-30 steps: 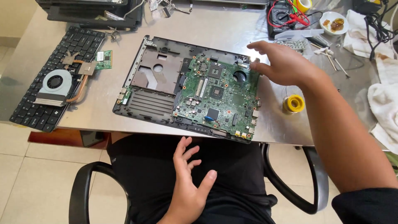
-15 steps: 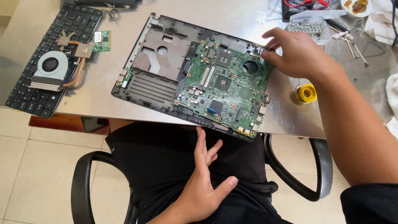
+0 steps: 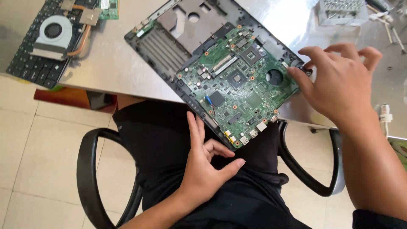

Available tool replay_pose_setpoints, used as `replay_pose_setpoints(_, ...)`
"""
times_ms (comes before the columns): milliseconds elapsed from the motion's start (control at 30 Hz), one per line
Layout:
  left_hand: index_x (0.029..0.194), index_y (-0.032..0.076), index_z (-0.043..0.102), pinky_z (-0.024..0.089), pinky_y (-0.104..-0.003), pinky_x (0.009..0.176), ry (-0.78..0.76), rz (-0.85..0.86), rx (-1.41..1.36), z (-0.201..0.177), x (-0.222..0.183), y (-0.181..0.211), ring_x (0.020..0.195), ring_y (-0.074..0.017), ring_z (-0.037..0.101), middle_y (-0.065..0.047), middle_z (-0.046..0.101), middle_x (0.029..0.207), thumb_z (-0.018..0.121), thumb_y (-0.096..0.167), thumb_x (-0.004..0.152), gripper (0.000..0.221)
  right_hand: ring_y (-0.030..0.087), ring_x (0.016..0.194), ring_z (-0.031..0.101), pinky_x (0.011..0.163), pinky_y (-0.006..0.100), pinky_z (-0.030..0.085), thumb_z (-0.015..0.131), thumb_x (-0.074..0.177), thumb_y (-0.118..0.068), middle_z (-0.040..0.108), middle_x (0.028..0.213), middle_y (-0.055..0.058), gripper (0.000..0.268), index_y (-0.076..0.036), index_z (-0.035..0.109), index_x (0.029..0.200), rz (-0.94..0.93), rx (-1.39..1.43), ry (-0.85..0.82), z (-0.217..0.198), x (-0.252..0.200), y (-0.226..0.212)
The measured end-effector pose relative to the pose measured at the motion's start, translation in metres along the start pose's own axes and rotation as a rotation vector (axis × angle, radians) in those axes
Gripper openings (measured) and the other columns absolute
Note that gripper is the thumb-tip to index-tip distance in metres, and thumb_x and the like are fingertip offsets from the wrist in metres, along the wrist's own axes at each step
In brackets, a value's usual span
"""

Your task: Soldering components on a laptop motherboard using a soldering iron and solder wire at a repair bench.

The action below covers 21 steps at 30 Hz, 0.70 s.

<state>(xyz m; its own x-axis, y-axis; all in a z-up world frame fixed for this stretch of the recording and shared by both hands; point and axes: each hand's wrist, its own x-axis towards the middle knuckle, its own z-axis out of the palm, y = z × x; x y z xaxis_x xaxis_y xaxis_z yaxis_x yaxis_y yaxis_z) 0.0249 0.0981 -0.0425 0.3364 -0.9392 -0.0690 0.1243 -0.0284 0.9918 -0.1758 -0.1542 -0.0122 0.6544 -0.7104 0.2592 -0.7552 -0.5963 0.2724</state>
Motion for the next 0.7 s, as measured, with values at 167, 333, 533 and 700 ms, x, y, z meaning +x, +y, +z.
replay_pose_setpoints(167, 0.162, 0.011, -0.009, 0.056, -0.021, 0.077, 0.088, -0.097, 0.277, -0.016, 0.004, 0.006, 0.074, -0.0094, 0.060, -0.009, 0.049, 0.130, 0.090, 0.024, 0.071, 0.135, 0.029, 0.133, 0.065, 0.098, 0.042, 0.036, 0.065, 0.118, -0.056, 0.081, 0.113, -0.001, 0.048, -0.022, 0.076, 0.150, -0.030, 0.039, 0.023, -0.009, -0.039, -0.013)
replay_pose_setpoints(333, 0.162, 0.013, 0.005, 0.055, -0.027, 0.071, 0.098, -0.058, 0.580, -0.037, 0.011, -0.001, 0.068, -0.0152, 0.056, -0.011, 0.016, 0.174, 0.093, 0.036, 0.070, 0.130, 0.034, 0.134, 0.060, 0.099, 0.045, 0.042, 0.070, 0.109, -0.049, 0.080, 0.123, 0.006, 0.054, -0.013, 0.074, 0.149, 0.009, 0.209, -0.001, -0.019, -0.065, -0.021)
replay_pose_setpoints(533, 0.151, 0.012, 0.051, 0.045, -0.033, 0.089, 0.218, 0.236, 0.969, -0.056, 0.014, 0.008, 0.071, -0.0088, 0.067, -0.005, 0.049, 0.161, 0.090, 0.063, 0.064, 0.109, 0.039, 0.118, 0.054, 0.107, 0.046, 0.040, 0.084, 0.091, -0.036, 0.069, 0.123, 0.015, 0.065, -0.003, 0.071, 0.146, 0.039, 0.445, -0.022, -0.033, -0.091, -0.032)
replay_pose_setpoints(700, 0.121, 0.020, 0.077, 0.023, -0.043, 0.095, 0.354, 0.457, 1.205, -0.063, 0.029, 0.015, 0.120, -0.0209, 0.057, 0.004, 0.068, 0.134, 0.084, 0.064, 0.074, 0.065, 0.029, 0.117, 0.060, 0.104, 0.041, 0.033, 0.090, 0.085, -0.046, 0.071, 0.127, 0.006, 0.063, -0.012, 0.076, 0.137, 0.208, 0.499, 0.083, -0.013, -0.116, -0.042)
